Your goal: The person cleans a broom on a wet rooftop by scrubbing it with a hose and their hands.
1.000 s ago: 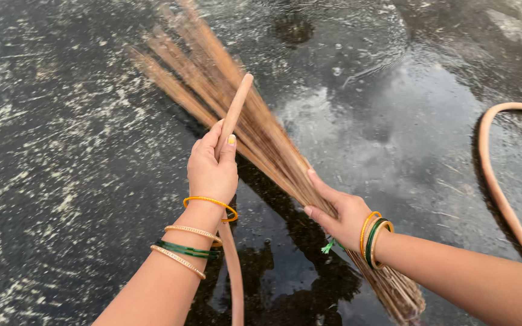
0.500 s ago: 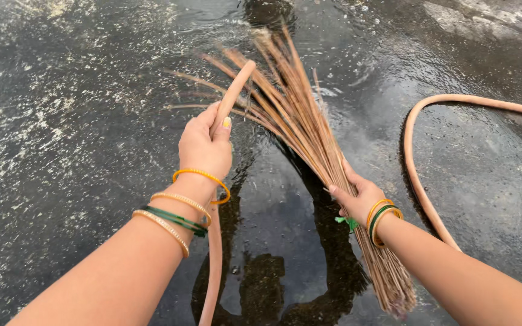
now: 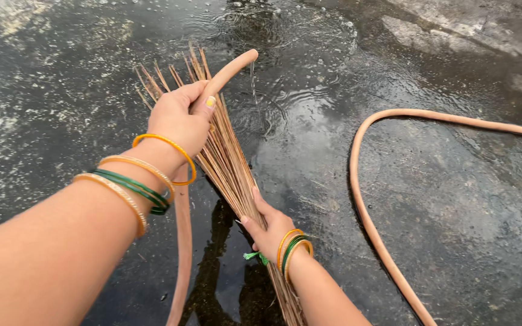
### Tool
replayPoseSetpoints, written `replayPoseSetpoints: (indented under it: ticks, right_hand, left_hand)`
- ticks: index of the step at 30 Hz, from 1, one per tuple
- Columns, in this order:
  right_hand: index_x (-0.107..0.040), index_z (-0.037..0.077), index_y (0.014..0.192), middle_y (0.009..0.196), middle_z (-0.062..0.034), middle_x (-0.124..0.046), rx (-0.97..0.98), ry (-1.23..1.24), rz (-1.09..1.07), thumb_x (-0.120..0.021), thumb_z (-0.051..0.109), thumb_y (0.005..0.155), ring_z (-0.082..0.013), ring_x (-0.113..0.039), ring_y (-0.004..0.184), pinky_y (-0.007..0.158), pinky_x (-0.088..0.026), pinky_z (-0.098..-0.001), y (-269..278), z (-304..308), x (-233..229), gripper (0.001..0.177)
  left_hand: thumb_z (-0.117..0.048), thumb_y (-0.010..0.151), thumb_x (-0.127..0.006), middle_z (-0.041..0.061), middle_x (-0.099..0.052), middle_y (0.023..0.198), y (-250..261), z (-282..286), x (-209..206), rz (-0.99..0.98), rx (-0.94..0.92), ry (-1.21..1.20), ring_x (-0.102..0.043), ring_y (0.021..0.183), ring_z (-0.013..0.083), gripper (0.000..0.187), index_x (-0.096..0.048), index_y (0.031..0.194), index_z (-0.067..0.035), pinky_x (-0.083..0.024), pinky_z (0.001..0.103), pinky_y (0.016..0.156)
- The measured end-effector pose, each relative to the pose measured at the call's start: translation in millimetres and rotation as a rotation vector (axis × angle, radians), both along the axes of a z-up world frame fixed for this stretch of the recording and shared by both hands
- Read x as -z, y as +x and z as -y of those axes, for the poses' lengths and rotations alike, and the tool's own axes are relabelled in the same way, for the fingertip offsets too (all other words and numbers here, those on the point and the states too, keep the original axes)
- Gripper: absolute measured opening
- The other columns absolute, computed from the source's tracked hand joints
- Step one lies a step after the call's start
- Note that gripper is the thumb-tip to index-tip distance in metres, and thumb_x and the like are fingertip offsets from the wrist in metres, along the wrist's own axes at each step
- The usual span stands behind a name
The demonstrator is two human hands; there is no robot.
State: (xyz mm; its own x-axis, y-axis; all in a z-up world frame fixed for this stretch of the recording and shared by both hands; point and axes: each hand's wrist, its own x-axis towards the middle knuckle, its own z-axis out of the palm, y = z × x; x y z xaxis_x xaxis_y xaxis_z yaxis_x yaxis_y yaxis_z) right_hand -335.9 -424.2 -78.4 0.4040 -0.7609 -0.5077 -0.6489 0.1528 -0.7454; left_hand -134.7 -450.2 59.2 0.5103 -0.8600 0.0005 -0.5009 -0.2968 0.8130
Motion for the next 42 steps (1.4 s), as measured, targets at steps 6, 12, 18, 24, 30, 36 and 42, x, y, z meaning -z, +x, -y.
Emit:
replayPoseSetpoints:
  ticks: [6, 12, 18, 24, 30, 36, 42]
  right_hand:
    - [-0.029, 0.034, 0.159, 0.113, -0.0104, -0.077, 0.254, -0.103, -0.134, -0.066, 0.033, 0.092, -0.0158, -0.074, 0.061, 0.064, -0.062, -0.0313, -47.9, 23.5, 18.0, 0.077]
    - [-0.031, 0.027, 0.160, 0.104, -0.0108, -0.078, 0.491, -0.170, -0.004, -0.069, 0.027, 0.090, -0.0150, -0.070, 0.057, 0.058, -0.060, -0.0327, -39.5, 34.3, 0.1, 0.080]
    - [-0.032, 0.035, 0.157, 0.098, -0.0042, -0.081, 0.202, -0.159, -0.075, -0.075, 0.032, 0.087, -0.0163, -0.070, 0.061, 0.060, -0.060, -0.0332, 9.2, 29.1, -12.2, 0.082]
    - [-0.030, 0.036, 0.157, 0.108, -0.0149, -0.072, -0.522, -0.380, -0.229, -0.065, 0.037, 0.095, -0.0307, -0.070, 0.095, 0.085, -0.057, -0.0407, 96.0, 27.8, -15.0, 0.072]
    - [-0.034, 0.042, 0.155, 0.112, -0.0178, -0.072, -0.384, -0.383, -0.286, -0.067, 0.037, 0.094, -0.0342, -0.069, 0.098, 0.088, -0.056, -0.0429, 194.5, 46.2, 7.1, 0.070]
    - [-0.038, 0.038, 0.156, 0.106, -0.0100, -0.081, 0.481, -0.086, -0.138, -0.071, 0.033, 0.088, -0.0147, -0.071, 0.059, 0.064, -0.062, -0.0314, 191.6, 48.1, 23.4, 0.076]
    - [-0.026, 0.033, 0.159, 0.108, -0.0106, -0.079, 0.702, -0.070, -0.123, -0.078, 0.035, 0.087, -0.0157, -0.069, 0.061, 0.060, -0.060, -0.0323, 208.9, 23.4, -5.7, 0.089]
  left_hand:
    - [-0.020, 0.097, -0.062, -0.001, -0.067, 0.078, 11.8, 6.0, 5.5, -0.058, 0.065, 0.094, -0.062, 0.068, 0.0079, 0.033, -0.070, 0.130, -0.021, -0.052, 0.030, 0.065]
    - [-0.022, 0.096, -0.064, -0.002, -0.067, 0.081, 37.9, 9.0, 39.1, -0.255, -0.020, -0.010, -0.061, 0.067, 0.0084, 0.035, -0.069, 0.131, -0.017, -0.051, 0.029, 0.061]
    - [-0.026, 0.096, -0.065, -0.001, -0.072, 0.088, 115.1, 1.6, 65.5, -0.201, -0.225, 0.052, -0.064, 0.071, 0.0094, 0.036, -0.070, 0.130, -0.019, -0.052, 0.029, 0.070]
    - [-0.025, 0.098, -0.065, 0.002, -0.072, 0.093, 210.8, -0.8, 75.6, -0.003, -0.224, -0.078, -0.065, 0.080, 0.0113, 0.035, -0.069, 0.131, -0.015, -0.051, 0.030, 0.076]
    - [-0.019, 0.096, -0.066, 0.008, -0.072, 0.105, 260.0, 26.4, 85.2, 0.016, -0.229, -0.203, -0.068, 0.089, 0.0164, 0.036, -0.068, 0.131, -0.011, -0.052, 0.032, 0.081]
    - [-0.019, 0.094, -0.068, 0.014, -0.070, 0.115, 277.6, 51.7, 105.8, -0.003, -0.303, -0.131, -0.069, 0.101, 0.0261, 0.038, -0.067, 0.131, -0.011, -0.052, 0.038, 0.090]
    - [-0.019, 0.096, -0.065, 0.012, -0.067, 0.115, 302.3, 57.0, 110.6, -0.018, -0.386, -0.038, -0.068, 0.103, 0.0285, 0.036, -0.068, 0.131, -0.013, -0.052, 0.041, 0.091]
